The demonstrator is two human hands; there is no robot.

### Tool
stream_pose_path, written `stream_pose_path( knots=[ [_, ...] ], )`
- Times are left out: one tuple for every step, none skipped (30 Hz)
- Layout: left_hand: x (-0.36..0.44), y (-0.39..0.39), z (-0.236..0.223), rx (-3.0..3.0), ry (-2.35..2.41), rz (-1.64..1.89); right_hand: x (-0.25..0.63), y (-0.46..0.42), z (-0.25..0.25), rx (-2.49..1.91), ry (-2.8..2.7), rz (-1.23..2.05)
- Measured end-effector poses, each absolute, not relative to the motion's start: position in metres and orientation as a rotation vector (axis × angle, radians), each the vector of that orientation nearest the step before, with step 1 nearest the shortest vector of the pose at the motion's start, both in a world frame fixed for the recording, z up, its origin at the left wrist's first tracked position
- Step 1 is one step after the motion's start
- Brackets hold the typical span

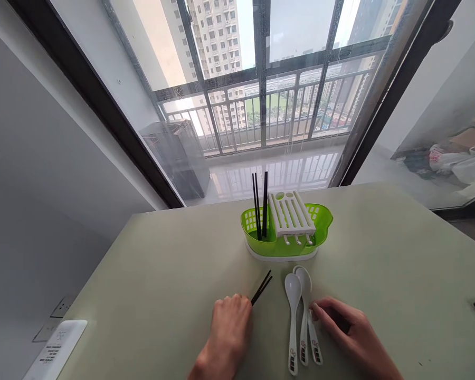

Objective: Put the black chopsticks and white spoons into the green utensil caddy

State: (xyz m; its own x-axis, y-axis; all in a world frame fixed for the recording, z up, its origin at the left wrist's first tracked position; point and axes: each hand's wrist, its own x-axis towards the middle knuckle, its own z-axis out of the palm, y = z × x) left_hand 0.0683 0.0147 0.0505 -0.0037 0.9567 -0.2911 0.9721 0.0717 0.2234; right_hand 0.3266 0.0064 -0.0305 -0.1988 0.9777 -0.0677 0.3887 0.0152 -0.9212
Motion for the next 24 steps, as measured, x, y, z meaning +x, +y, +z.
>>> stream_pose_path(
  knots=[
    [0.068,0.016,0.059,1.93,1.992,-0.184,0.326,0.006,-0.03,-1.411,-1.651,1.169],
    [0.067,0.018,0.068,1.93,1.977,-0.295,0.326,0.006,-0.03,-1.408,-1.644,1.165],
    [0.065,0.02,0.077,1.925,1.939,-0.317,0.325,0.006,-0.029,-1.407,-1.636,1.159],
    [0.063,0.021,0.086,1.912,1.895,-0.241,0.325,0.005,-0.028,-1.407,-1.628,1.151],
    [0.061,0.022,0.094,1.882,1.834,-0.095,0.325,0.005,-0.028,-1.408,-1.624,1.144],
    [0.059,0.023,0.1,1.835,1.757,0.092,0.325,0.005,-0.027,-1.404,-1.626,1.144],
    [0.058,0.023,0.104,1.768,1.671,0.292,0.325,0.006,-0.027,-1.399,-1.629,1.145],
    [0.058,0.023,0.106,1.682,1.582,0.481,0.325,0.006,-0.027,-1.395,-1.63,1.148],
    [0.06,0.023,0.105,1.58,1.496,0.646,0.325,0.006,-0.027,-1.394,-1.628,1.152],
    [0.063,0.022,0.103,1.463,1.419,0.782,0.325,0.006,-0.026,-1.394,-1.626,1.161],
    [0.067,0.022,0.1,1.34,1.354,0.893,0.325,0.006,-0.026,-1.396,-1.621,1.174],
    [0.071,0.022,0.094,1.215,1.301,0.983,0.324,0.006,-0.025,-1.4,-1.612,1.186],
    [0.076,0.022,0.088,1.093,1.256,1.056,0.324,0.005,-0.023,-1.408,-1.598,1.195],
    [0.08,0.023,0.081,0.985,1.222,1.115,0.323,0.004,-0.022,-1.414,-1.58,1.202],
    [0.083,0.023,0.073,0.896,1.199,1.164,0.323,0.004,-0.02,-1.418,-1.56,1.205],
    [0.086,0.024,0.064,0.827,1.186,1.207,0.322,0.003,-0.018,-1.419,-1.541,1.206],
    [0.087,0.025,0.056,0.769,1.178,1.245,0.322,0.003,-0.017,-1.415,-1.526,1.207],
    [0.088,0.026,0.047,0.716,1.173,1.281,0.322,0.002,-0.016,-1.406,-1.516,1.216],
    [0.088,0.027,0.039,0.665,1.17,1.31,0.323,0.002,-0.016,-1.395,-1.507,1.227],
    [0.088,0.028,0.031,0.615,1.166,1.335,0.323,0.002,-0.016,-1.385,-1.497,1.237],
    [0.088,0.029,0.024,0.568,1.161,1.353,0.324,0.002,-0.017,-1.378,-1.488,1.246],
    [0.089,0.03,0.018,0.527,1.156,1.365,0.326,0.003,-0.018,-1.371,-1.482,1.252],
    [0.09,0.031,0.012,0.493,1.15,1.375,0.327,0.003,-0.02,-1.364,-1.479,1.256],
    [0.091,0.032,0.008,0.466,1.144,1.383,0.328,0.004,-0.021,-1.355,-1.482,1.262]
  ],
)
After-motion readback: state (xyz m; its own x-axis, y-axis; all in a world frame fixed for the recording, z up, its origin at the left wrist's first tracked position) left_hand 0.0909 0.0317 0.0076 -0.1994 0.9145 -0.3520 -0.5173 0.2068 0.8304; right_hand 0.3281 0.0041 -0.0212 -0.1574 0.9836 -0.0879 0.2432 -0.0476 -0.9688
